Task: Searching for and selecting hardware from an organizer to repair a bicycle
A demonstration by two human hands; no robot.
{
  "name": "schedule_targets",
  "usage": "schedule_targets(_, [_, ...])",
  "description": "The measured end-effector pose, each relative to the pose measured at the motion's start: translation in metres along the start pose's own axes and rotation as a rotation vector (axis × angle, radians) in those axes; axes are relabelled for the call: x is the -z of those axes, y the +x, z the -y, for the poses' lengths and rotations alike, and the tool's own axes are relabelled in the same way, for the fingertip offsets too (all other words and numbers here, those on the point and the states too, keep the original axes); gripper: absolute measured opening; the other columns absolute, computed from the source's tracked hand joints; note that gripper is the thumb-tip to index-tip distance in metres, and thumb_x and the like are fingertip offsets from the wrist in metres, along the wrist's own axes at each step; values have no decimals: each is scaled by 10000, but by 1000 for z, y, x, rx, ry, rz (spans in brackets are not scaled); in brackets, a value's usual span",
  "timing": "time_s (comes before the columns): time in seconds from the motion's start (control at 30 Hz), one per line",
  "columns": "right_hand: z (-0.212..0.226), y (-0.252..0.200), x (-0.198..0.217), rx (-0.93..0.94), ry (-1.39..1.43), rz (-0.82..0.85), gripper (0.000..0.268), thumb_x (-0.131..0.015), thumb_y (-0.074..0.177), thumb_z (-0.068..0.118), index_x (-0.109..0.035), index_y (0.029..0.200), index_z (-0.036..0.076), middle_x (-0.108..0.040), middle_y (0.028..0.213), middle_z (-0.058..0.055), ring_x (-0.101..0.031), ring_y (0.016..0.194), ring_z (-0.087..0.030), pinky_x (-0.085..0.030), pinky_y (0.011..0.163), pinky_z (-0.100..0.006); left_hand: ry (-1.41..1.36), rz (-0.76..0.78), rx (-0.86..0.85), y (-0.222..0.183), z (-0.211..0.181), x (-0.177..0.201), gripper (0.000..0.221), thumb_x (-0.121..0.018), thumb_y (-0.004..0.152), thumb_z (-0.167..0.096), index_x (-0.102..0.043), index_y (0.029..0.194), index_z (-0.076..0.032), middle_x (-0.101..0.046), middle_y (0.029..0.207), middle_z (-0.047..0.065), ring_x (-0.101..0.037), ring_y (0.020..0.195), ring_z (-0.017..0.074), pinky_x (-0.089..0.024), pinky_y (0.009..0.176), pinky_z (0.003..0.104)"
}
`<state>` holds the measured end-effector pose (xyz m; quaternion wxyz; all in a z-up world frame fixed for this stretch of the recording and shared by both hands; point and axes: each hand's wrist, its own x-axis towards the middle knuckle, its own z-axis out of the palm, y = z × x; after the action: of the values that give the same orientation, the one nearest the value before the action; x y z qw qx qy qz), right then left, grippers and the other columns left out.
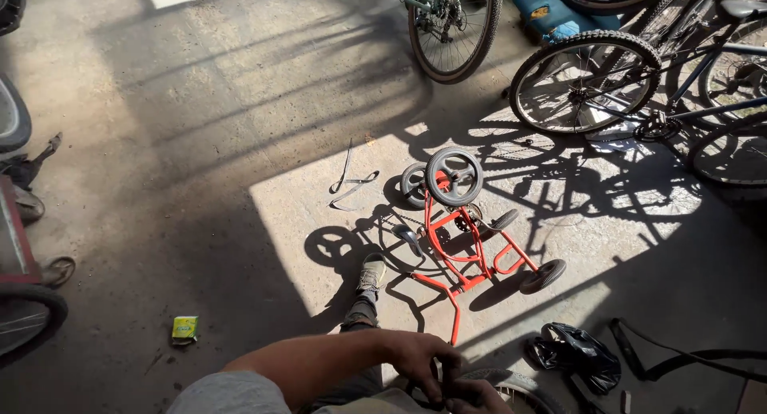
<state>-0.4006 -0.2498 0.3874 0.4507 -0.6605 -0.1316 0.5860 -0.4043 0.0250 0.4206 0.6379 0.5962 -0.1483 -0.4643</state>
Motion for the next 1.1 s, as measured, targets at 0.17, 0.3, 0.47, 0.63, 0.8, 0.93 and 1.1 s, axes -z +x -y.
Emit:
schedule_targets(0.17, [-58, -55, -36, -211, -66, -352, 538, -867, 819, 185, -726, 1331, 97, -751, 1348, -59, -689, 1244, -128, -533, 1046, -302, -8, -156, -48, -66, -53, -110, 339, -806, 765, -49, -643, 1059, -91, -705, 1048, 51, -691, 812, 165, -555, 493, 328])
schedule_targets(0.3, [28, -111, -99, -141, -186, -230, 465, -788, 861, 216, -773, 1310, 99, -790, 1309, -34, -710, 1207, -112, -554, 1047, -286, 1, -271, 4, -108, -68, -171, 342, -773, 760, -47, -647, 1074, -93, -711, 1025, 54, -684, 770, 158, -514, 507, 320])
schedule_targets(0.47, [12, -111, -139, 71, -230, -147, 294, -748, 829, 136, -861, 1080, 34, -895, 1042, -55, -777, 985, -123, -586, 911, -277, 74, -401, 65, -158, -81, -223, 289, -758, 773, -71, -677, 1048, -107, -723, 1007, 25, -666, 764, 150, -470, 507, 323])
schedule_targets(0.63, [4, -98, -171, 9, -284, -92, 398, -744, 903, 250, -818, 1251, 73, -837, 1254, -68, -755, 1160, -150, -545, 1033, -296, 6, -511, 94, -220, -81, -266, 293, -701, 770, -70, -674, 1061, -96, -707, 969, 56, -580, 687, 163, -443, 519, 305])
schedule_targets(0.8, [23, -65, -229, -126, -368, -116, 585, -731, 879, 400, -747, 1384, 106, -799, 1374, -80, -700, 1290, -149, -518, 1098, -308, 35, -732, 123, -286, -45, -308, 414, -770, 816, -360, -662, 1144, -132, -697, 1171, 50, -640, 1017, 217, -525, 793, 383])
schedule_targets(0.93, [-7, -16, -261, 244, -64, 269, 198, -564, 898, -36, -507, 1003, 121, -543, 934, 6, -527, 956, -104, -382, 995, -269, -98, -1075, 127, -328, -5, -348, 426, -804, 793, -465, -638, 1030, -152, -694, 1030, 7, -633, 911, 181, -515, 795, 368])
schedule_targets(1.1, [92, -83, -379, -79, 791, -44, 252, -647, 1020, 259, -629, 992, 9, -657, 975, -129, -655, 919, -303, -458, 836, -386, -204, -1115, -83, -366, 59, -364, 497, -829, 914, -513, -673, 1147, -104, -734, 973, 112, -726, 1014, 277, -576, 924, 451])
